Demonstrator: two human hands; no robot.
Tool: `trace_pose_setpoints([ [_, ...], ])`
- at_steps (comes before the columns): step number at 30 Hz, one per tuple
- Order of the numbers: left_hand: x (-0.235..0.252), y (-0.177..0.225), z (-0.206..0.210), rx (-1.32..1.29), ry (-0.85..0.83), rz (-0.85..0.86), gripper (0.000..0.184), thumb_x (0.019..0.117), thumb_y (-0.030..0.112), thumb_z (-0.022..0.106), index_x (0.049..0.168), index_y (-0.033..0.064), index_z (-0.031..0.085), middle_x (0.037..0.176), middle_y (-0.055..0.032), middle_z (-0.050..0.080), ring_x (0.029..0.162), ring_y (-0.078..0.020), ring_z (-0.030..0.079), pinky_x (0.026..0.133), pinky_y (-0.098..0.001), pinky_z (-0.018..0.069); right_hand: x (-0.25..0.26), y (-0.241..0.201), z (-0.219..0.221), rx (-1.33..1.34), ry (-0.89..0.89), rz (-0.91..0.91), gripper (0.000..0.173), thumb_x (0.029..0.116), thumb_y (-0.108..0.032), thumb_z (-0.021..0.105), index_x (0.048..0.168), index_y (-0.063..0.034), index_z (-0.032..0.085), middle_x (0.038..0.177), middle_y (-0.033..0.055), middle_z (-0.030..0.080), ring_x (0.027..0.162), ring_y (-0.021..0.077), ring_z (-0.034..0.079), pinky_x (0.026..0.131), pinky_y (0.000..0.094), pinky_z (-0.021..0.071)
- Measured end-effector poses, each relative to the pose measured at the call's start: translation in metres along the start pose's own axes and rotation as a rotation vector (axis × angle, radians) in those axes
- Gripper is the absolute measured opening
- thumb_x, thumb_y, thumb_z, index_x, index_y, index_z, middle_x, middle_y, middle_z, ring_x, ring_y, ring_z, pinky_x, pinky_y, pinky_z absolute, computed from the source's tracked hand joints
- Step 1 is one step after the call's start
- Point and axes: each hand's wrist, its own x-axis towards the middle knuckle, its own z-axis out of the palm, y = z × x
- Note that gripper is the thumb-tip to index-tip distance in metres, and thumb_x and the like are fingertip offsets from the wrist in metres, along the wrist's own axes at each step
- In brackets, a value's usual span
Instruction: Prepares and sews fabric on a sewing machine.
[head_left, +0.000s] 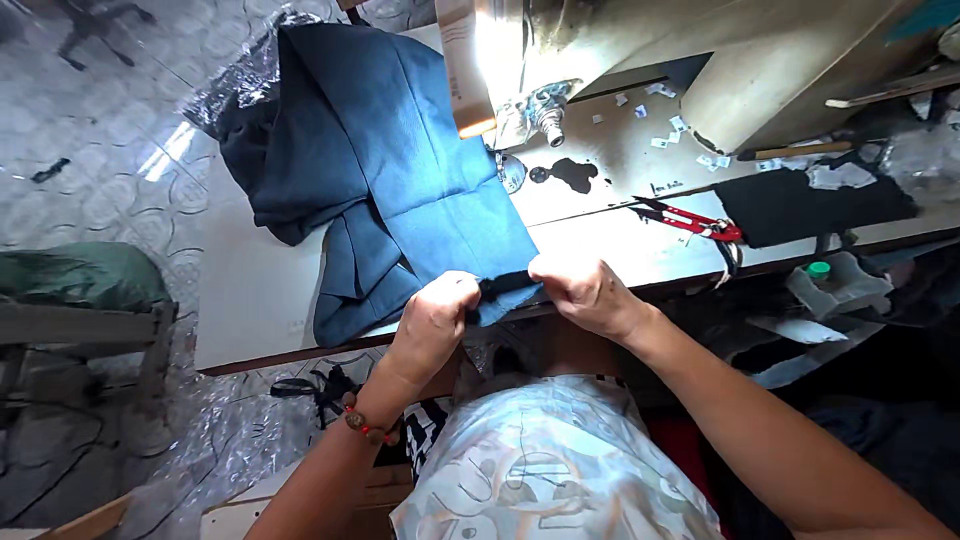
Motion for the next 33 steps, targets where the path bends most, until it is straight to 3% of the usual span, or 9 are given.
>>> trace_pose_setpoints([
  [1, -0.002, -0.002, 0.003, 0.023, 0.013, -0.007, 0.015, 0.0885, -0.011, 0.059, 0.087, -0.0012, 0.071, 0.101, -0.0162, 0.071, 0.094, -0.0259, 0.072, 0.084, -0.0383, 0.0600, 0.002, 0.002, 0.001, -0.011, -0.025, 0.008, 0.019, 0.0882, 0.001, 0.054, 0.086, -0.0041, 0.073, 0.083, 0.0112, 0.068, 0.075, 0.0237, 0.067, 0.066, 0.0375, 0.0534],
  [6, 0.000, 0.006, 0.003, 0.198, -0.038, -0.177, 0.042, 0.0837, 0.004, 0.071, 0.126, 0.0043, 0.070, 0.128, -0.0194, 0.061, 0.110, -0.0378, 0.061, 0.088, -0.0503, 0.0541, 0.005, -0.001, 0.003, -0.110, -0.157, 0.056, 0.033, 0.0880, 0.000, 0.058, 0.109, -0.0129, 0.079, 0.105, 0.0108, 0.071, 0.097, 0.0296, 0.067, 0.081, 0.0487, 0.0523],
  [9, 0.006, 0.016, -0.005, 0.325, -0.050, -0.230, 0.045, 0.0774, 0.006, 0.078, 0.122, 0.0083, 0.073, 0.112, -0.0191, 0.059, 0.101, -0.0391, 0.059, 0.078, -0.0509, 0.0540, 0.005, -0.001, -0.003, -0.095, -0.172, 0.051, 0.032, 0.0850, 0.000, 0.061, 0.106, -0.0130, 0.081, 0.109, 0.0102, 0.072, 0.099, 0.0288, 0.067, 0.083, 0.0495, 0.0510],
  [13, 0.008, 0.030, -0.002, 0.318, 0.018, -0.046, 0.020, 0.0851, 0.003, 0.074, 0.105, 0.0052, 0.077, 0.081, -0.0124, 0.064, 0.070, -0.0284, 0.066, 0.059, -0.0432, 0.0555, 0.006, 0.002, -0.004, -0.085, -0.185, 0.050, 0.023, 0.0835, -0.001, 0.062, 0.097, -0.0099, 0.079, 0.110, 0.0093, 0.073, 0.099, 0.0287, 0.069, 0.083, 0.0500, 0.0529],
  [17, 0.000, 0.040, 0.024, 0.222, -0.103, 0.143, 0.024, 0.1000, 0.010, 0.058, 0.118, 0.0059, 0.074, 0.115, -0.0097, 0.075, 0.098, -0.0246, 0.073, 0.085, -0.0383, 0.0593, 0.011, 0.003, -0.004, -0.071, -0.198, 0.047, 0.013, 0.0829, -0.001, 0.063, 0.087, -0.0046, 0.075, 0.108, 0.0120, 0.072, 0.097, 0.0309, 0.069, 0.080, 0.0500, 0.0536],
  [23, 0.001, 0.005, 0.010, 0.318, -0.113, 0.021, 0.047, 0.0865, 0.043, 0.077, 0.111, 0.0032, 0.074, 0.090, -0.0134, 0.070, 0.086, -0.0330, 0.067, 0.079, -0.0479, 0.0548, 0.010, 0.009, -0.009, -0.022, -0.244, 0.058, 0.024, 0.0946, -0.017, 0.057, 0.102, -0.0087, 0.078, 0.111, 0.0088, 0.072, 0.102, 0.0257, 0.069, 0.085, 0.0475, 0.0532],
  [26, 0.002, -0.003, 0.009, 0.190, -0.045, -0.004, 0.028, 0.0874, 0.029, 0.079, 0.107, 0.0090, 0.079, 0.102, -0.0101, 0.074, 0.095, -0.0265, 0.070, 0.083, -0.0431, 0.0581, 0.009, 0.012, -0.007, -0.025, -0.230, 0.031, 0.035, 0.0920, -0.042, 0.067, 0.102, -0.0098, 0.079, 0.109, 0.0072, 0.073, 0.098, 0.0223, 0.069, 0.082, 0.0434, 0.0545],
  [29, 0.001, -0.004, 0.011, 0.160, -0.026, -0.022, 0.014, 0.0867, 0.016, 0.078, 0.100, 0.0131, 0.081, 0.094, -0.0060, 0.073, 0.087, -0.0232, 0.070, 0.076, -0.0404, 0.0569, 0.005, 0.012, -0.005, -0.013, -0.169, 0.031, 0.020, 0.0918, -0.025, 0.068, 0.095, -0.0089, 0.079, 0.105, 0.0078, 0.074, 0.096, 0.0223, 0.070, 0.081, 0.0413, 0.0556],
  [33, 0.003, -0.003, 0.007, 0.141, -0.069, -0.060, 0.016, 0.0966, 0.021, 0.068, 0.101, 0.0112, 0.080, 0.087, -0.0069, 0.070, 0.083, -0.0230, 0.068, 0.075, -0.0408, 0.0561, 0.001, 0.011, -0.003, -0.045, -0.126, 0.083, 0.023, 0.0983, -0.022, 0.060, 0.090, -0.0095, 0.077, 0.101, 0.0073, 0.074, 0.094, 0.0225, 0.070, 0.081, 0.0411, 0.0532],
])
